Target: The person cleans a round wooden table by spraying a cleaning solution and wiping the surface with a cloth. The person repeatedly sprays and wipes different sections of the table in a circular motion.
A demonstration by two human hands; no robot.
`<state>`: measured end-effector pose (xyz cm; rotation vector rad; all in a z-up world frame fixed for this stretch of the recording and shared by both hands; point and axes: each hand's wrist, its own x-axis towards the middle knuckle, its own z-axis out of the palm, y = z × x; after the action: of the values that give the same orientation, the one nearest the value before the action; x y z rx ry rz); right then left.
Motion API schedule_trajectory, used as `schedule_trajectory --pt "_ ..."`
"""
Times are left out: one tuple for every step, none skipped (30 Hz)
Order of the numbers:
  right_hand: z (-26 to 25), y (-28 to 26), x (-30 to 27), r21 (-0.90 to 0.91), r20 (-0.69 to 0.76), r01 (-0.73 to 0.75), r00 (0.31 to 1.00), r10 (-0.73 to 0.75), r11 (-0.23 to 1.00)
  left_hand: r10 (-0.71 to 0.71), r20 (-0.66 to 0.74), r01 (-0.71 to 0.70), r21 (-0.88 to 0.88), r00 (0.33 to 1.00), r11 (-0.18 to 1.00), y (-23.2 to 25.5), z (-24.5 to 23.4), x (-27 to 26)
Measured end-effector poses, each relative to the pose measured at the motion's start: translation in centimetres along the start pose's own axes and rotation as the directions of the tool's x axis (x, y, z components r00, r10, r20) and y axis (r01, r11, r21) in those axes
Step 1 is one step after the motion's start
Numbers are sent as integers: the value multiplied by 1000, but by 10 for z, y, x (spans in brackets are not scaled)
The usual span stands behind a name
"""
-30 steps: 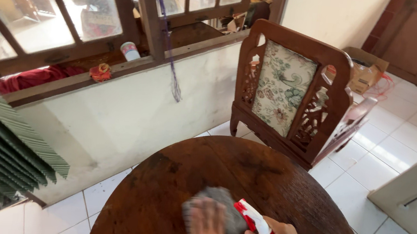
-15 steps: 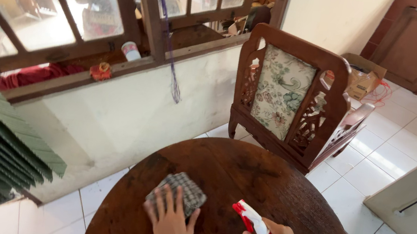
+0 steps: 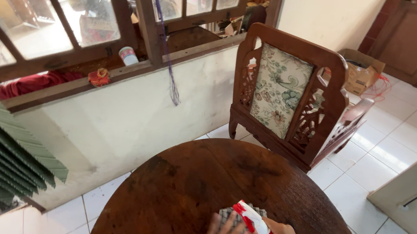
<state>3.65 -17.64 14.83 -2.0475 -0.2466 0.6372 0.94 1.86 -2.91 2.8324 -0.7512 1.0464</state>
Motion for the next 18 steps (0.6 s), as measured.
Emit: schedule_trajectory --pt "1 0 0 -7 1 -28 1000 28 1000 9 30 -6 -102 1000 995 -15 -12 -1" --pt "1 0 0 -3 -5 -32 999 32 999 -67 62 74 -123 996 990 -25 -26 -3" --pt "2 -1 0 4 -12 -35 999 35 999 -139 95 151 -141 986 978 -37 -39 -3" --pt "2 0 1 11 -20 -38 999 38 999 -225 42 227 -36 973 973 -50 -49 -2" --pt "2 1 2 10 -11 -34 999 34 999 -300 -20 301 65 954 952 -60 -58 -3" --pt "2 3 2 9 -1 -30 1000 30 1000 -392 -46 395 118 919 911 -68 -64 -4" --pt "2 5 3 12 5 -25 1000 25 1000 -475 -76 481 168 877 861 -76 -66 -5" --pt "1 8 4 8 7 -16 1000 15 1000 -551 -111 562 214 827 799 -80 -66 -5" --pt "1 11 6 5 9 -7 1000 7 1000 -516 -124 530 240 848 813 -80 -64 -6" --pt "1 13 7 2 12 2 1000 -2 1000 -479 -135 497 267 867 825 -78 -61 -7" --pt "2 15 9 -8 2 -1 1000 1 1000 -444 -145 467 295 884 834 -75 -56 -8" --pt "3 17 12 -19 -8 -5 1000 5 1000 -389 -126 409 227 912 884 -69 -51 -10" --pt "4 20 13 -30 -17 -10 1000 10 999 -335 -109 349 155 936 924 -57 -43 -12" --pt "5 22 15 -18 -12 -9 1000 9 1000 -278 -96 285 80 956 955 -46 -34 -14" --pt "5 24 17 -11 -8 -8 1000 8 1000 -185 -65 186 20 981 982 -36 -23 -14" --pt "6 25 18 -3 -3 -7 1000 7 1000 -88 -40 86 -44 995 995 -27 -11 -13" --pt "6 26 18 -2 -18 21 1000 -21 1000 -50 -52 50 10 997 999 -17 1 -11" --pt "6 26 18 -1 -33 49 998 -49 999 -11 -62 15 65 998 998 -9 9 -7"
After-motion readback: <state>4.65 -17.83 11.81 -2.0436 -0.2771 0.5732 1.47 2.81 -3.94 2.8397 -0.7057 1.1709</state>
